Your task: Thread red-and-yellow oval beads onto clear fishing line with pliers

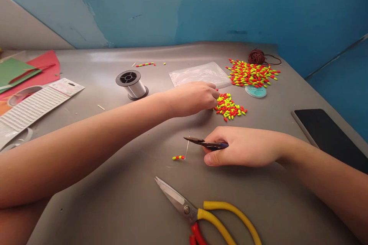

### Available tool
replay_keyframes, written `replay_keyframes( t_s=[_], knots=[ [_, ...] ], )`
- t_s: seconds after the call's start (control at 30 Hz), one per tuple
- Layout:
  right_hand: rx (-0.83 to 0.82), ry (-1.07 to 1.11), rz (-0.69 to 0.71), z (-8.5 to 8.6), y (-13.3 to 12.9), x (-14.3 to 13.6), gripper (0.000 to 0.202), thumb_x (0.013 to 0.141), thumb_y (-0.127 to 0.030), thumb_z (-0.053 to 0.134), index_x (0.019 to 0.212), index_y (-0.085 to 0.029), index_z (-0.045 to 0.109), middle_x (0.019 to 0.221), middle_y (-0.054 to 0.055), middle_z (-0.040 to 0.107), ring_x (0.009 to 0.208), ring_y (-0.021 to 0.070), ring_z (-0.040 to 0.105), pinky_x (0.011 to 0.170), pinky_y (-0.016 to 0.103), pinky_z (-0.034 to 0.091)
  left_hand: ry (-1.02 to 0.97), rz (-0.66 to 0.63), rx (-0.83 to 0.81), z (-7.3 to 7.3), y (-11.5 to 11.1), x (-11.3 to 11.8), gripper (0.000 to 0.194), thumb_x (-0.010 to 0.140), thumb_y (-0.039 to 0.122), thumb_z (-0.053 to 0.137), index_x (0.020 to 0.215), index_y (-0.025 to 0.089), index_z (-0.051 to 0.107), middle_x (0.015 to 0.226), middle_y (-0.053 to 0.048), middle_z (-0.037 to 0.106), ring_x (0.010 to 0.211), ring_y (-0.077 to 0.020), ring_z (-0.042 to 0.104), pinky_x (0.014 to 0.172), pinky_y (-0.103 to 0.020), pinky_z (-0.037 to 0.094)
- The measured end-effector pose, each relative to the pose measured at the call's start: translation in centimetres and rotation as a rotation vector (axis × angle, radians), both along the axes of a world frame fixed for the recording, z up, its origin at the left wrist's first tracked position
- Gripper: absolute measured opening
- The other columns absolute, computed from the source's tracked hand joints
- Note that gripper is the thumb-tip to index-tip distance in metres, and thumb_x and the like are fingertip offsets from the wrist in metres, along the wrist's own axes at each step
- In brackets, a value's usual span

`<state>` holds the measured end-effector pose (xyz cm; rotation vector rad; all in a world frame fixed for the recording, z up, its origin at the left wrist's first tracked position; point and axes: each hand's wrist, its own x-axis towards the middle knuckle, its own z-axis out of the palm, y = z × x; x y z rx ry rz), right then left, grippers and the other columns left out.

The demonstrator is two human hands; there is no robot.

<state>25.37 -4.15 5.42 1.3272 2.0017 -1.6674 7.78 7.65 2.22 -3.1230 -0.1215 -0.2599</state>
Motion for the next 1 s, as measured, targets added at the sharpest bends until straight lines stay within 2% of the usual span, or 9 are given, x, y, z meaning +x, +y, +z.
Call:
replay_keyframes(
  t_s=[0.37,0.43,0.53,0.63,0.7,0.8,0.87,0.93,1.0],
  knots=[
    [-0.035,-0.009,-0.005,0.0,0.2,0.0,0.034,0.095,-0.056,0.064,0.084,-0.024,0.063,0.088,0.000,0.063,0.074,0.0180,0.054,0.060,0.031,0.038,0.132,-0.023,0.161,1.0,-0.7,0.8,0.029,0.091,-0.002,0.055,0.082,0.016,0.075,0.098,-0.012,0.075,0.091,-0.0259,0.063,0.073,-0.039,0.040],
    [-0.031,-0.001,0.001,-0.1,0.2,0.0,0.034,0.095,-0.055,0.064,0.082,-0.024,0.062,0.086,0.000,0.062,0.073,0.0176,0.053,0.059,0.030,0.037,0.112,-0.025,0.152,0.9,-0.7,1.0,0.029,0.089,-0.003,0.054,0.078,0.016,0.074,0.095,-0.011,0.075,0.088,-0.0248,0.063,0.073,-0.038,0.041],
    [-0.007,-0.022,-0.013,0.0,0.1,-0.1,0.034,0.095,-0.055,0.064,0.082,-0.023,0.061,0.087,0.000,0.062,0.073,0.0174,0.053,0.059,0.030,0.038,0.041,0.059,0.055,0.6,-0.7,0.7,0.028,0.088,0.000,0.056,0.073,0.017,0.071,0.085,-0.011,0.073,0.083,-0.0241,0.062,0.070,-0.038,0.040],
    [0.006,-0.056,-0.043,0.1,-0.1,-0.3,0.034,0.094,-0.055,0.064,0.082,-0.023,0.062,0.084,-0.001,0.062,0.072,0.0174,0.053,0.057,0.030,0.038,-0.141,0.210,-0.163,0.6,-1.2,-1.1,0.019,0.085,0.007,0.062,0.074,0.018,0.072,0.080,-0.007,0.072,0.080,-0.0216,0.061,0.070,-0.035,0.043],
    [0.011,-0.041,-0.055,0.2,-0.2,-0.4,0.033,0.094,-0.053,0.064,0.081,-0.023,0.060,0.079,-0.002,0.059,0.069,0.0164,0.051,0.056,0.030,0.036,-0.306,0.366,-0.362,0.9,-2.0,-3.1,0.011,0.082,0.011,0.067,0.076,0.018,0.073,0.079,-0.004,0.072,0.074,-0.0175,0.060,0.071,-0.033,0.045],
    [0.054,0.034,-0.065,0.2,-0.4,-0.6,0.033,0.097,-0.046,0.060,0.076,-0.022,0.052,0.073,-0.005,0.050,0.065,0.0141,0.044,0.054,0.030,0.034,-0.403,0.658,-0.731,1.7,-3.9,-6.4,0.007,0.084,0.017,0.071,0.077,0.018,0.073,0.074,-0.002,0.070,0.071,-0.0151,0.060,0.064,-0.029,0.044],
    [0.120,0.053,-0.091,0.0,-0.3,-0.7,0.034,0.098,-0.045,0.058,0.074,-0.022,0.048,0.071,-0.006,0.048,0.064,0.0135,0.043,0.053,0.029,0.033,-0.405,0.777,-1.000,1.9,-5.5,-8.2,0.008,0.087,0.022,0.072,0.080,0.019,0.074,0.072,0.000,0.067,0.066,-0.0132,0.058,0.058,-0.026,0.041],
    [0.239,0.006,-0.139,-0.2,-0.2,-0.8,0.038,0.098,-0.046,0.059,0.072,-0.022,0.045,0.069,-0.006,0.047,0.063,0.0132,0.043,0.053,0.029,0.033,-0.443,0.779,-1.228,1.6,-6.9,-9.5,0.010,0.090,0.025,0.073,0.082,0.020,0.074,0.084,-0.001,0.072,0.077,-0.0141,0.064,0.067,-0.026,0.047],
    [0.359,-0.065,-0.195,-0.5,-0.1,-0.8,0.041,0.096,-0.047,0.061,0.069,-0.022,0.042,0.067,-0.006,0.046,0.062,0.0129,0.042,0.052,0.030,0.031,-0.514,0.665,-1.442,0.8,-8.0,-10.0,0.012,0.090,0.026,0.077,0.079,0.020,0.074,0.106,-0.004,0.077,0.098,-0.0182,0.069,0.086,-0.029,0.054]
  ],
)
